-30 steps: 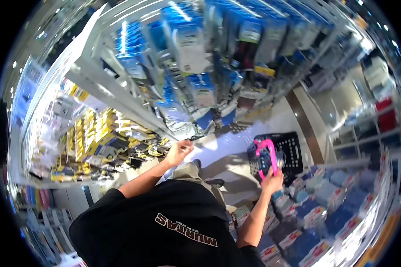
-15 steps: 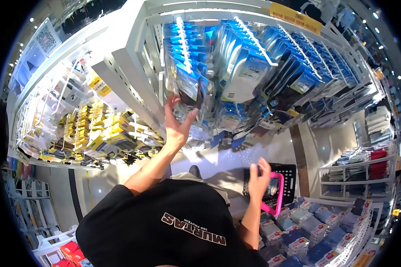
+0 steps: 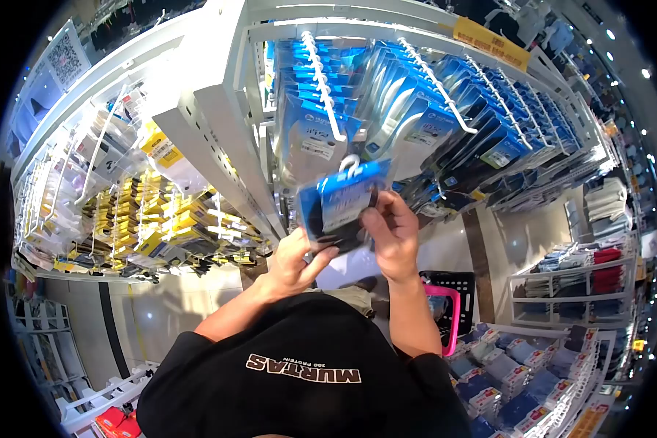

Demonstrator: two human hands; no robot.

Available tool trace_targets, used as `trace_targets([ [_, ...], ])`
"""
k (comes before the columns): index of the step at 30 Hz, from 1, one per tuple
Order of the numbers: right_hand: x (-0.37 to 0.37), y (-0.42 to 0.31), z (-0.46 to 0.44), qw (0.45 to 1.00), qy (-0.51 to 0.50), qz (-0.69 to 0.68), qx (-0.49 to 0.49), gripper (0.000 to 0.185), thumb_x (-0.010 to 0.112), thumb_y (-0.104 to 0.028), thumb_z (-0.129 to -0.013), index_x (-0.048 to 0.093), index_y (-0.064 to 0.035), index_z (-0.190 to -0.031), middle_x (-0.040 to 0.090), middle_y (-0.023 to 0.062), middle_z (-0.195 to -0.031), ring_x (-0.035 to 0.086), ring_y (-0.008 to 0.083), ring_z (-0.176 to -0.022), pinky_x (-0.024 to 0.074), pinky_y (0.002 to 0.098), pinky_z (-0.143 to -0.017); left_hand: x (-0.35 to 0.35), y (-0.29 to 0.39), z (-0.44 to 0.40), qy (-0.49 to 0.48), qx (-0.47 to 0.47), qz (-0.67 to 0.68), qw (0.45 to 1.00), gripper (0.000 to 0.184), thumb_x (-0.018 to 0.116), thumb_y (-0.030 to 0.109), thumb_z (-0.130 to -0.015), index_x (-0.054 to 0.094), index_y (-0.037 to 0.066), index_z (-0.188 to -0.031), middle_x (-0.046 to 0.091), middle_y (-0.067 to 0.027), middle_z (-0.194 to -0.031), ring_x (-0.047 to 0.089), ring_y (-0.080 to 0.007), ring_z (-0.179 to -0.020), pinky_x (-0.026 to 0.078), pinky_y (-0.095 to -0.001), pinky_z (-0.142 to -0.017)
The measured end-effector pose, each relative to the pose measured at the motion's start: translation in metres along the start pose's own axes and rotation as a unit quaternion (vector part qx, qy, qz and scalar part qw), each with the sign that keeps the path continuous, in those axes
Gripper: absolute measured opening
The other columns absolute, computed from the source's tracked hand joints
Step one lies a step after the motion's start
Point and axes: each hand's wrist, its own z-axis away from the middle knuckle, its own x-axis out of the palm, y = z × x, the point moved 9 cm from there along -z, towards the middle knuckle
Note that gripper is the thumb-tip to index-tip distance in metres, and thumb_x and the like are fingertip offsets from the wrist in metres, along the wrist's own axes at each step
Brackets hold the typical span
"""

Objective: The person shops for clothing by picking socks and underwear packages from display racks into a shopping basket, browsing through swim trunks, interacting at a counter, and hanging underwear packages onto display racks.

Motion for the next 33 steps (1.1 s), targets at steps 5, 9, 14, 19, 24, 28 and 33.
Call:
trace_targets([
  [5,0.0,0.016,-0.002,0.985,-0.01,-0.17,0.036,0.039,0.061,-0.033,-0.101,0.058,0.0009,-0.121,0.064,0.0085,-0.081,0.063,0.0193,-0.07,0.0528,0.0316,-0.067,0.015,0.039,-0.006,-0.024,0.077,0.016,0.997,0.06,0.079,0.027,-0.081,0.06,0.006,-0.134,0.06,-0.0156,-0.126,0.059,-0.0336,-0.111,0.047,-0.0427,-0.093],
  [9,-0.005,0.065,0.012,0.856,-0.165,-0.464,0.16,0.05,0.047,-0.049,-0.101,0.058,-0.0042,-0.12,0.053,0.0066,-0.077,0.052,0.019,-0.066,0.0438,0.0316,-0.06,0.041,0.012,0.006,-0.071,-0.003,0.075,0.995,0.064,0.081,0.035,-0.081,0.057,0.0,-0.129,0.059,-0.0169,-0.125,0.058,-0.0338,-0.112,0.043,-0.042,-0.098],
  [14,-0.005,0.075,0.042,0.798,-0.108,-0.565,0.18,0.06,0.046,-0.057,-0.099,0.058,-0.004,-0.125,0.055,0.0078,-0.089,0.053,0.0207,-0.074,0.0449,0.0345,-0.066,0.093,-0.073,0.065,-0.09,-0.367,0.36,0.853,0.041,0.075,0.025,-0.093,0.058,-0.001,-0.118,0.059,-0.0011,-0.095,0.051,-0.0048,-0.078,0.044,-0.0223,-0.07],
  [19,-0.027,0.087,0.041,0.866,-0.079,-0.469,0.155,0.072,0.048,-0.058,-0.097,0.052,0.0003,-0.138,0.065,0.0164,-0.108,0.064,0.0345,-0.094,0.0533,0.0456,-0.086,0.12,-0.056,0.082,-0.203,-0.397,0.385,0.808,0.027,0.07,0.026,-0.097,0.064,0.002,-0.088,0.058,0.0037,-0.073,0.049,-0.0034,-0.062,0.04,-0.0207,-0.057],
  [24,-0.034,0.075,0.037,0.865,-0.091,-0.471,0.15,0.071,0.049,-0.057,-0.097,0.052,0.0009,-0.138,0.066,0.0223,-0.11,0.066,0.0379,-0.1,0.0524,0.0485,-0.093,0.117,-0.05,0.068,-0.2,-0.385,0.395,0.809,0.024,0.069,0.023,-0.098,0.065,0.002,-0.087,0.061,0.0037,-0.075,0.051,-0.0024,-0.066,0.041,-0.0217,-0.059],
  [28,-0.04,0.07,0.035,0.901,-0.119,-0.398,0.123,0.058,0.047,-0.055,-0.1,0.057,-0.0008,-0.117,0.058,0.0097,-0.082,0.061,0.0247,-0.074,0.0543,0.0454,-0.082,0.128,-0.058,0.079,-0.194,-0.36,0.416,0.812,0.028,0.068,0.024,-0.099,0.063,-0.001,-0.112,0.064,-0.0005,-0.098,0.056,-0.0062,-0.086,0.048,-0.0254,-0.076],
  [33,-0.04,0.022,0.016,0.99,0.128,-0.06,0.014,0.024,0.067,-0.027,-0.099,0.052,-0.0099,-0.093,0.061,-0.0005,-0.073,0.047,0.0033,-0.046,0.0301,0.0195,-0.034,0.08,-0.074,0.067,-0.097,-0.344,0.367,0.859,0.046,0.049,0.038,-0.107,0.061,-0.004,-0.124,0.066,-0.005,-0.104,0.06,-0.0129,-0.099,0.047,-0.0288,-0.089],
])
